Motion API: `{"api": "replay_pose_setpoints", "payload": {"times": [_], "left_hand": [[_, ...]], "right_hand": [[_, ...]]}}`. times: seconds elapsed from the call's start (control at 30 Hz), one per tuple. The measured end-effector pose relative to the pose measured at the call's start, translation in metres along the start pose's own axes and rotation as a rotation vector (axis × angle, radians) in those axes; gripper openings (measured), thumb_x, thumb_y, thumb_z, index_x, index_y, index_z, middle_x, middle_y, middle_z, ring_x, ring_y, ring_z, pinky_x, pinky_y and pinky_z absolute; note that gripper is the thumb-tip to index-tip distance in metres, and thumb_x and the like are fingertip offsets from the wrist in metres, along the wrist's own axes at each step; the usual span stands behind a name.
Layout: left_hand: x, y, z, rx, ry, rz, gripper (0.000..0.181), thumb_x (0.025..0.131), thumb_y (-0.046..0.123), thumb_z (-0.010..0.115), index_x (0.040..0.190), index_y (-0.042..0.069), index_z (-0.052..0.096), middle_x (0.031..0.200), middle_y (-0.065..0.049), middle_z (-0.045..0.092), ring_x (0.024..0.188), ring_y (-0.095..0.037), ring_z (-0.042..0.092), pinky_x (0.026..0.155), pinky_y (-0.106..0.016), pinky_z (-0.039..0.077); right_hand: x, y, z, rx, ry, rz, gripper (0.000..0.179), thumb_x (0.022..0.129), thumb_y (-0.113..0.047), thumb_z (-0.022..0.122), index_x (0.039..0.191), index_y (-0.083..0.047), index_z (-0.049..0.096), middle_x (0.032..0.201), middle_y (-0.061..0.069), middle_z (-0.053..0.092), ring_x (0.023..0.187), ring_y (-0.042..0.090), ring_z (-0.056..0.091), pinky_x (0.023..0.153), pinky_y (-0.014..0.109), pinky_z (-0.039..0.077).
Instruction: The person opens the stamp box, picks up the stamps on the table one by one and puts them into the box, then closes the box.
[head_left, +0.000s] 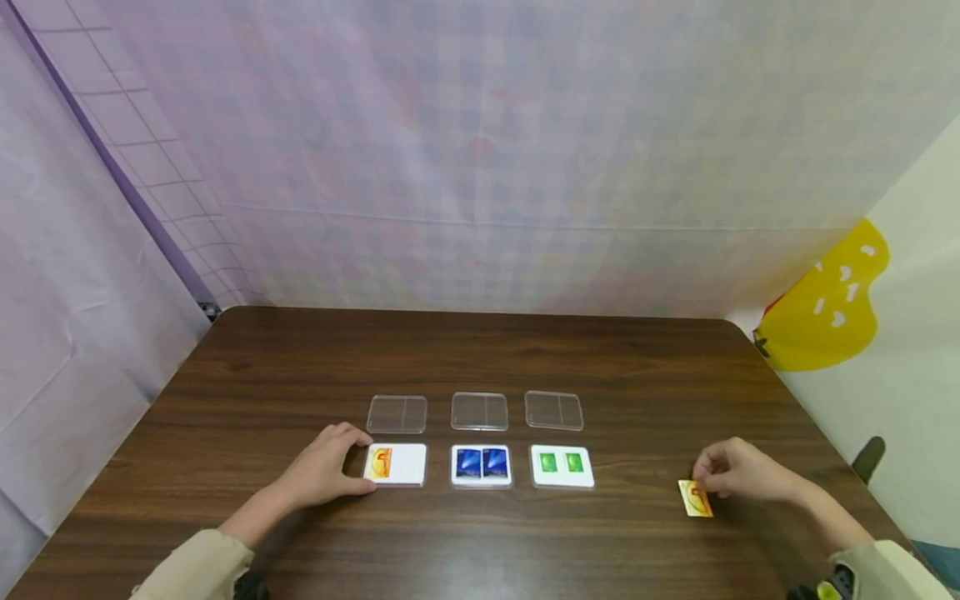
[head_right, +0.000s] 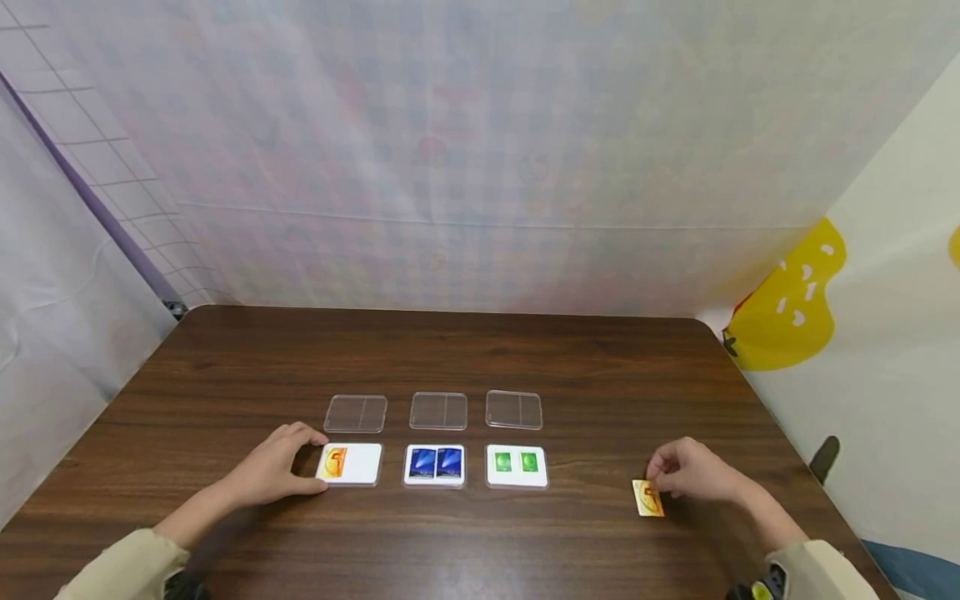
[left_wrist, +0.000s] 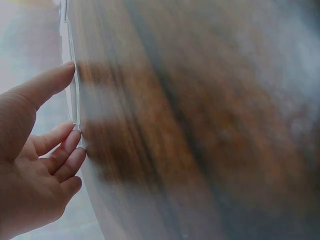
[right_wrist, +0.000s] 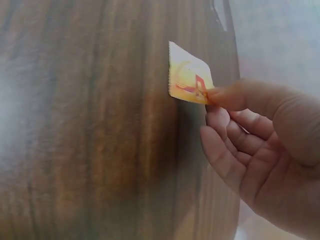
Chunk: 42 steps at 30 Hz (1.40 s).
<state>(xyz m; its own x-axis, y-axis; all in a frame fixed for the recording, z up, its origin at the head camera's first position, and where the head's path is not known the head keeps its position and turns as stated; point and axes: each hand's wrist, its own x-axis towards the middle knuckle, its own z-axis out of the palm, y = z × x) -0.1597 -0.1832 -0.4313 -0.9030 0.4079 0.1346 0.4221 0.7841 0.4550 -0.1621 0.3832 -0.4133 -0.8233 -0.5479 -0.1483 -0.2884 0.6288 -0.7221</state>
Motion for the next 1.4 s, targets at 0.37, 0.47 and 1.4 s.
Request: {"api": "replay_pose_setpoints", "payload": {"times": [0.37,0.47,1.4], "left_hand": [[0.000,0.001,-0.002,-0.003,-0.004,-0.001,0.054,0.063,0.030,0.081,0.104,0.002,0.060,0.099,-0.006,0.057,0.099,-0.026,0.051,0.086,-0.043,0.043],[0.000,0.002,-0.002,-0.004,-0.004,-0.001,0.054,0.063,0.030,0.081,0.104,0.002,0.060,0.099,-0.006,0.057,0.098,-0.026,0.051,0.086,-0.043,0.043],[0.001,-0.001,0.000,0.017,0.004,0.009,0.054,0.063,0.031,0.081,0.103,0.002,0.060,0.097,-0.006,0.057,0.096,-0.025,0.051,0.085,-0.042,0.043]], "right_hand": [[0.005,-0.012,-0.009,0.251,-0.089,-0.012,0.012,0.085,0.002,0.053,0.085,0.013,0.056,0.078,-0.004,0.062,0.067,0.003,0.056,0.056,0.027,0.051],[0.010,-0.020,-0.011,0.255,-0.094,0.006,0.013,0.086,0.000,0.053,0.086,0.012,0.057,0.079,-0.001,0.063,0.067,0.005,0.057,0.057,0.028,0.051],[0.135,-0.121,0.057,0.230,-0.132,-0.080,0.011,0.082,-0.005,0.062,0.085,0.005,0.064,0.077,0.010,0.065,0.065,0.015,0.060,0.060,0.036,0.053]]}}
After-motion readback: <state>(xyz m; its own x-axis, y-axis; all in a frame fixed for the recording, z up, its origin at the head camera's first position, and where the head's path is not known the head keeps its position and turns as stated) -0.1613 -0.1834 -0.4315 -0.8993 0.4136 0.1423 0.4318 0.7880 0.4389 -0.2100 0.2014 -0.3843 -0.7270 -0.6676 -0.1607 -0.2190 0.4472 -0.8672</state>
